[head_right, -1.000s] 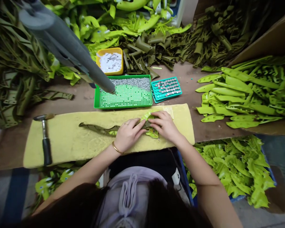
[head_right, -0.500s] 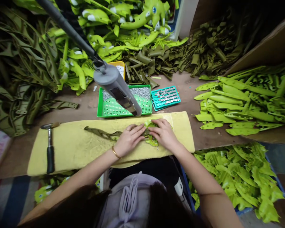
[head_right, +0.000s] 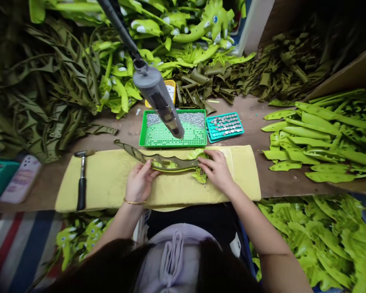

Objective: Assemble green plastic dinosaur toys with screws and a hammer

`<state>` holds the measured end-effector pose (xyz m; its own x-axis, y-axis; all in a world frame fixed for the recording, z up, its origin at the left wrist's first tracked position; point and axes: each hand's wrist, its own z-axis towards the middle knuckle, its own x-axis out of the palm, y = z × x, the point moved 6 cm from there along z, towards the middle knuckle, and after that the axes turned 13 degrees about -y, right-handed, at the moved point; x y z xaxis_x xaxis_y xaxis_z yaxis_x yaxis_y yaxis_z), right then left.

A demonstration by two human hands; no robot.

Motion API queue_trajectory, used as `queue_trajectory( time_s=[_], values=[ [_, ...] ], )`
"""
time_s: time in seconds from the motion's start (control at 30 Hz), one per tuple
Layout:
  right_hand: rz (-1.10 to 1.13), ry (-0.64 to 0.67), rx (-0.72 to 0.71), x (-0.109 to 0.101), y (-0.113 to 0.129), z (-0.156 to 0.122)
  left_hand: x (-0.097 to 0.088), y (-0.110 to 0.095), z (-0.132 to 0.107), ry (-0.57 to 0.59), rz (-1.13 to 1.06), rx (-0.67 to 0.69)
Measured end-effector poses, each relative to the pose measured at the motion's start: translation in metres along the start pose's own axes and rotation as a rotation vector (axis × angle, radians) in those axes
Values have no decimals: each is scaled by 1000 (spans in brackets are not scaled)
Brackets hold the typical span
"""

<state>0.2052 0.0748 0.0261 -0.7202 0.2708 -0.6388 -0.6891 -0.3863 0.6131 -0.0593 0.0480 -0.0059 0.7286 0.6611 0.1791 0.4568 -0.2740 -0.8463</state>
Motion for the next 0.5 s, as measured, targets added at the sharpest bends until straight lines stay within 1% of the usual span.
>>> queue_trajectory(
  time_s=[0.07, 0.1, 0.13, 0.17, 0.2, 0.23, 0.27, 0.3, 0.33, 0.37, 0.4, 0.43, 0.47, 0.5],
  values=[
    [-17, -9, -19, -1, 2, 0, 1, -4, 5, 14, -7, -9],
    [-28, -16, -33, -1, 4, 0, -1, -6, 9, 29, 24, -8],
    [-41, -21, -50, -1, 6, 0, -5, -9, 13, 37, 78, 9],
    [-55, -25, -67, 0, 8, -1, -12, -13, 16, 19, 151, 61],
    [-70, -26, -84, 1, 10, -1, -20, -21, 19, -32, 240, 164],
    [-84, -23, -100, 1, 12, -1, -26, -30, 19, -104, 341, 316],
    [-99, -16, -113, 3, 13, -2, -29, -41, 14, -163, 442, 502],
    [-112, -8, -123, 4, 13, -2, -23, -48, 4, -166, 535, 696],
    [-124, 0, -129, 5, 14, -1, -11, -50, -8, -96, 622, 865],
    [-133, 9, -133, 6, 13, -1, 8, -45, -22, 68, 693, 982],
    [-138, 18, -134, 7, 13, 0, 29, -35, -38, 291, 736, 1049],
    [-139, 28, -132, 6, 13, 1, 48, -23, -52, 468, 759, 1081],
    [-138, 37, -131, 5, 14, 2, 63, -14, -64, 574, 761, 1101],
    [-135, 40, -130, 3, 16, 3, 75, -6, -73, 645, 751, 1102]
  ],
)
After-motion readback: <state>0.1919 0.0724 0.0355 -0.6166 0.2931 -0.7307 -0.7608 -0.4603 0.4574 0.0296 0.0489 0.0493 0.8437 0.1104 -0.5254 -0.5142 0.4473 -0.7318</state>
